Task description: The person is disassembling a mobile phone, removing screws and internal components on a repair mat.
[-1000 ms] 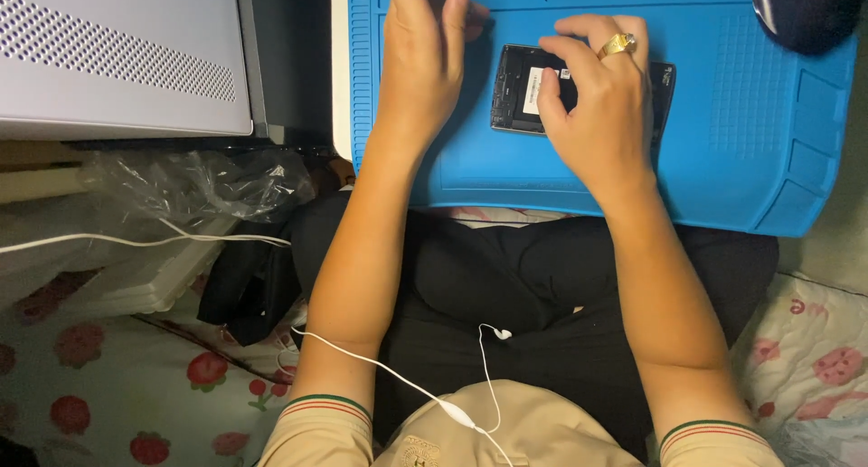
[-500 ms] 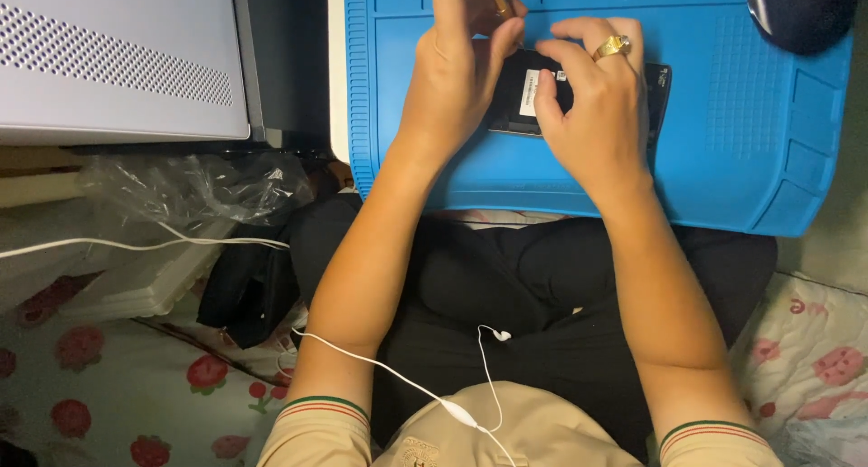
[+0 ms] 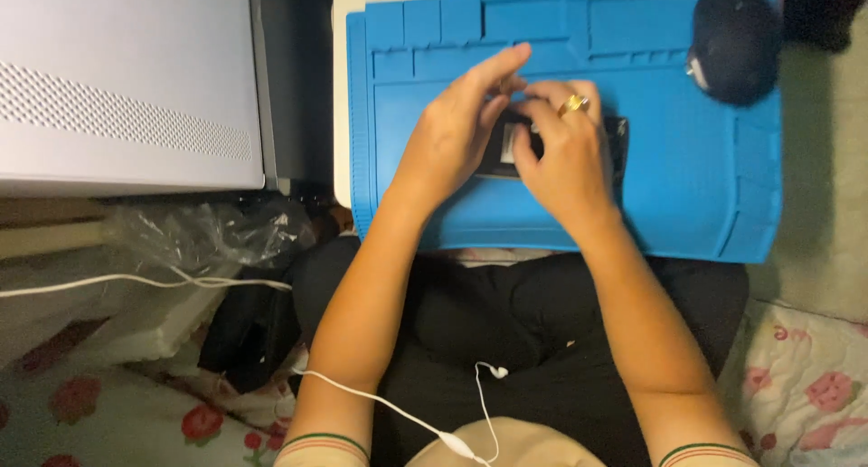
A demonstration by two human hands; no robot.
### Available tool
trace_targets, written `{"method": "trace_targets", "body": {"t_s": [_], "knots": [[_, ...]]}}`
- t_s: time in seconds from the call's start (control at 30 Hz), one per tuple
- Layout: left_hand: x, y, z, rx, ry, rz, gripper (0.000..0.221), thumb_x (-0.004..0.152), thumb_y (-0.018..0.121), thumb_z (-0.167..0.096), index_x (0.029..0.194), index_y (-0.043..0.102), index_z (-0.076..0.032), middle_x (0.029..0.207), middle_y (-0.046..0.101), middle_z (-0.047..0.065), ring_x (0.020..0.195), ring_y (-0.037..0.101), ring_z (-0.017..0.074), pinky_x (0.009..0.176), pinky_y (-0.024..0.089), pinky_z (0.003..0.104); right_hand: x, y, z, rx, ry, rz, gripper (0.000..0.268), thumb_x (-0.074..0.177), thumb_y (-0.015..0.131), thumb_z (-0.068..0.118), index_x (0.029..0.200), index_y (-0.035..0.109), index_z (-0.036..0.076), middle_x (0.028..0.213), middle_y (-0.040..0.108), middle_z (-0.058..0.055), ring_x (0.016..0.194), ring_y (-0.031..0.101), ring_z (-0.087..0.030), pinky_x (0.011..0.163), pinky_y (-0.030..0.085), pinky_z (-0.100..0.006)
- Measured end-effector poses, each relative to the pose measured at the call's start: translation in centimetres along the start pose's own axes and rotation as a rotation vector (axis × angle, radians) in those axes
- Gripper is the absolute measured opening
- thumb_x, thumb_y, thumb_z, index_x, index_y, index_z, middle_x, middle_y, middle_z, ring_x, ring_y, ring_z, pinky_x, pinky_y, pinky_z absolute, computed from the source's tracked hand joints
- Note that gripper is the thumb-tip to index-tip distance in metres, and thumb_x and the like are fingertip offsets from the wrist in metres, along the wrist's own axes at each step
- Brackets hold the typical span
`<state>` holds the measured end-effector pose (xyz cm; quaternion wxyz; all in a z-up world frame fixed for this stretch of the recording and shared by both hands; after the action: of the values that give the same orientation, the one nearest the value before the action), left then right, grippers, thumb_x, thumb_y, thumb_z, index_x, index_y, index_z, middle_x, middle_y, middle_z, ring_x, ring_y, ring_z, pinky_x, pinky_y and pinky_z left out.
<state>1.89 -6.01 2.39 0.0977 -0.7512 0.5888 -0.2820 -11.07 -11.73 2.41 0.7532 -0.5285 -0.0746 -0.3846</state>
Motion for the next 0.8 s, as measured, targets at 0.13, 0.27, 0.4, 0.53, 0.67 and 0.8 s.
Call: {"method": "trace_targets", "body": {"t_s": [0.13, 0.27, 0.4, 0.53, 0.67, 0.8], "knots": [[0.1, 0.6, 0.4, 0.137, 0.093, -0.057, 0.065, 0.113, 0.064, 0.004, 0.162, 0.038, -0.029, 0.113, 0.063, 0.001, 0.103, 0.063, 0.0203, 0.092, 0.055, 0.034, -0.2, -0.1, 0.0, -0.015, 0.012, -0.007, 0.015, 0.094, 0.069, -0.005, 0.109, 0.071, -0.003, 0.118, 0.067, -0.016, 0.106, 0.059, -0.042, 0.099, 0.049, -0.05], [0.4, -0.2, -1.3, 0.166, 0.142, -0.051, 0.063, 0.118, 0.06, -0.001, 0.167, 0.031, -0.028, 0.126, 0.061, 0.003, 0.117, 0.058, 0.0244, 0.096, 0.055, 0.038, 0.0, -0.1, 0.1, -0.01, 0.009, -0.016, 0.016, 0.093, 0.067, -0.005, 0.109, 0.073, -0.002, 0.115, 0.067, -0.016, 0.106, 0.059, -0.04, 0.098, 0.049, -0.049], [0.3, -0.2, -1.1, 0.174, 0.158, -0.06, 0.063, 0.116, 0.063, 0.004, 0.165, 0.036, -0.025, 0.121, 0.068, 0.003, 0.109, 0.062, 0.0249, 0.087, 0.055, 0.037, -0.2, 0.0, -0.1, -0.013, 0.059, -0.004, 0.014, 0.096, 0.069, -0.001, 0.109, 0.074, 0.0, 0.118, 0.069, -0.013, 0.107, 0.057, -0.039, 0.095, 0.052, -0.048], [0.5, -0.5, -0.6, 0.168, 0.118, -0.106, 0.062, 0.113, 0.068, -0.001, 0.162, 0.04, -0.024, 0.118, 0.066, -0.001, 0.108, 0.06, 0.0245, 0.096, 0.056, 0.039, -0.1, -0.1, 0.0, -0.019, 0.062, 0.004, 0.015, 0.096, 0.07, -0.001, 0.11, 0.076, 0.0, 0.118, 0.068, -0.013, 0.108, 0.057, -0.038, 0.095, 0.053, -0.047], [0.5, -0.6, -1.4, 0.12, 0.199, -0.109, 0.061, 0.115, 0.062, 0.007, 0.164, 0.038, -0.021, 0.125, 0.066, 0.003, 0.114, 0.063, 0.0258, 0.111, 0.052, 0.04, -0.1, -0.1, -0.1, -0.019, 0.068, 0.014, 0.018, 0.096, 0.071, -0.001, 0.113, 0.077, 0.001, 0.119, 0.068, -0.014, 0.109, 0.057, -0.038, 0.096, 0.053, -0.048], [0.4, -0.6, -1.2, 0.093, 0.159, -0.1, 0.059, 0.116, 0.059, 0.005, 0.164, 0.039, -0.023, 0.126, 0.07, 0.002, 0.122, 0.067, 0.0238, 0.111, 0.055, 0.039, -0.1, -0.1, 0.0, -0.024, 0.061, 0.015, 0.017, 0.096, 0.071, 0.0, 0.112, 0.077, 0.001, 0.118, 0.069, -0.014, 0.109, 0.058, -0.038, 0.096, 0.053, -0.048]]}}
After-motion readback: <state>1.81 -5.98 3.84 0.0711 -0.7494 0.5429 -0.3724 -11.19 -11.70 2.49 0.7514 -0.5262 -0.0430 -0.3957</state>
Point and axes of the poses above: each hand's wrist, its own x-axis towards the middle knuckle, its own y-axis out of the palm, z = x × y, the point moved 7 cm from there along x, towards the middle knuckle
